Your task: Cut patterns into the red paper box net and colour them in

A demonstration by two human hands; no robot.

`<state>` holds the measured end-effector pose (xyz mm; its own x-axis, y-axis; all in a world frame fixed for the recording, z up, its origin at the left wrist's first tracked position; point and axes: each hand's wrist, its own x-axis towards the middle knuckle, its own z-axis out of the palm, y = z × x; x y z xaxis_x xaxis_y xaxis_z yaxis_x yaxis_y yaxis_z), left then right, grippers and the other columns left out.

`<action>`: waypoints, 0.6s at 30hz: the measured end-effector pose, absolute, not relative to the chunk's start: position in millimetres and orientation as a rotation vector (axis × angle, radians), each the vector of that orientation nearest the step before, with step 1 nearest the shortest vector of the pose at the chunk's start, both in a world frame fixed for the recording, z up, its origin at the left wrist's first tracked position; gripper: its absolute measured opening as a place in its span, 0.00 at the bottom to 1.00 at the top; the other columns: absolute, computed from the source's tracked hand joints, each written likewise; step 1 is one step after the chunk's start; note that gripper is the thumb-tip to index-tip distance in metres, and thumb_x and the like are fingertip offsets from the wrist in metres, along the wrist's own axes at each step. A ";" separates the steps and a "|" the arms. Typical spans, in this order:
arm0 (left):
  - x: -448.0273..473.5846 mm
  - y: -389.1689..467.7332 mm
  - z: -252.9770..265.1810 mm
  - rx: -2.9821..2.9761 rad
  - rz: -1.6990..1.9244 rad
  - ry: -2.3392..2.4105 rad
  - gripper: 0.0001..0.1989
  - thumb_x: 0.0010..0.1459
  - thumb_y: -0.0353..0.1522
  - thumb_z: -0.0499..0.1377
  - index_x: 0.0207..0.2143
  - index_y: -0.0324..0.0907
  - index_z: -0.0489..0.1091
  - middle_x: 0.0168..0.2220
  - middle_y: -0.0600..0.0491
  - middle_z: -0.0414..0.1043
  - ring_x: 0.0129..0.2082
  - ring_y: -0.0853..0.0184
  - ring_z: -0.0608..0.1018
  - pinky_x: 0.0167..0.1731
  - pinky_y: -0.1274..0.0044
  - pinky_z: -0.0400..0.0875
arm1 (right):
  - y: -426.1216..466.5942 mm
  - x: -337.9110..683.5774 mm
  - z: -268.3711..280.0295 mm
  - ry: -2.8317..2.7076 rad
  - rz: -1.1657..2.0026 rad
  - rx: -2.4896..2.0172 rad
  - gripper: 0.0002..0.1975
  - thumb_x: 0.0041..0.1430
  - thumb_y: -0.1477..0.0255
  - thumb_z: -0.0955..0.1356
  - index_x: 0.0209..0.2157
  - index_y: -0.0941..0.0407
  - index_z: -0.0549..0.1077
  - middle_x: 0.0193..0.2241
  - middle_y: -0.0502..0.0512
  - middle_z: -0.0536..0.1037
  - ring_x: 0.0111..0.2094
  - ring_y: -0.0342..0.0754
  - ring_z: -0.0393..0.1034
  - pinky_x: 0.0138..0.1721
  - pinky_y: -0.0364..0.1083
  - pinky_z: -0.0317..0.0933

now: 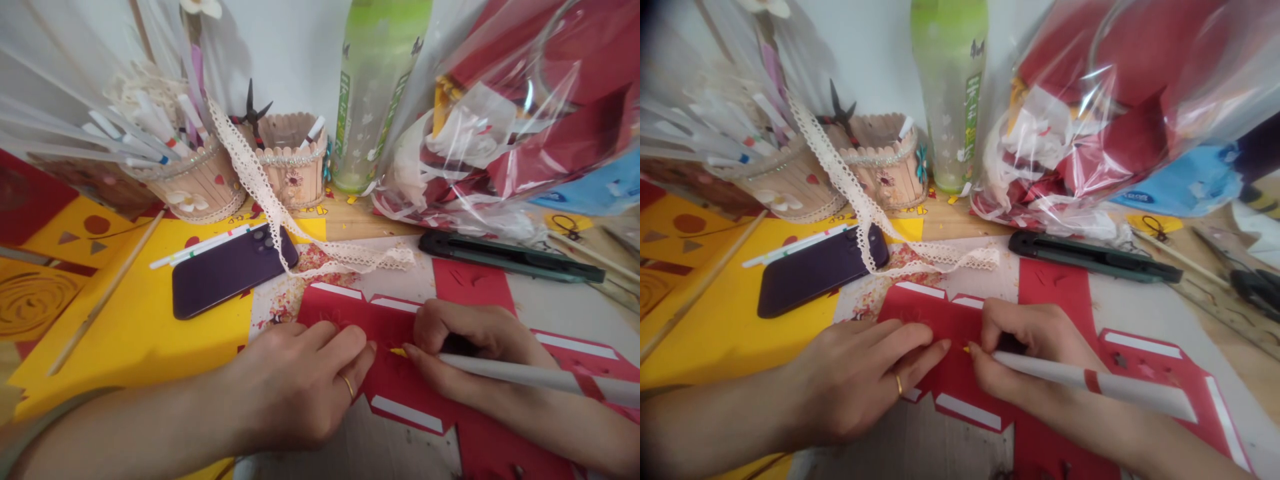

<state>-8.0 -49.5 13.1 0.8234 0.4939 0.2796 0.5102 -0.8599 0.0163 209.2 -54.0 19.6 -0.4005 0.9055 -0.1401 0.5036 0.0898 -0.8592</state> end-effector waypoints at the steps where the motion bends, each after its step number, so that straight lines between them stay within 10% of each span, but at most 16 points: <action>1: -8.3 -49.7 13.2 -2.944 -0.421 -0.809 0.15 0.65 0.26 0.42 0.40 0.41 0.67 0.30 0.57 0.69 0.24 0.70 0.69 0.18 0.75 0.57 | -54.2 208.9 20.4 -1.935 1.256 -1.382 0.13 0.55 0.72 0.64 0.19 0.53 0.57 0.16 0.43 0.60 0.17 0.40 0.53 0.16 0.39 0.49; 18: -8.9 -48.3 15.8 -2.936 -0.447 -0.774 0.20 0.67 0.26 0.36 0.43 0.41 0.67 0.32 0.58 0.72 0.25 0.71 0.71 0.17 0.75 0.59 | -54.1 212.8 20.3 -1.573 1.083 -1.407 0.13 0.55 0.67 0.67 0.22 0.52 0.60 0.17 0.42 0.61 0.17 0.39 0.51 0.15 0.37 0.47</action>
<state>-8.9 -48.3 15.8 0.8305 0.4716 0.2964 0.4926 -0.8702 0.0043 212.8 -54.1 20.3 -0.1137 0.9935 -0.0037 0.3578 0.0374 -0.9331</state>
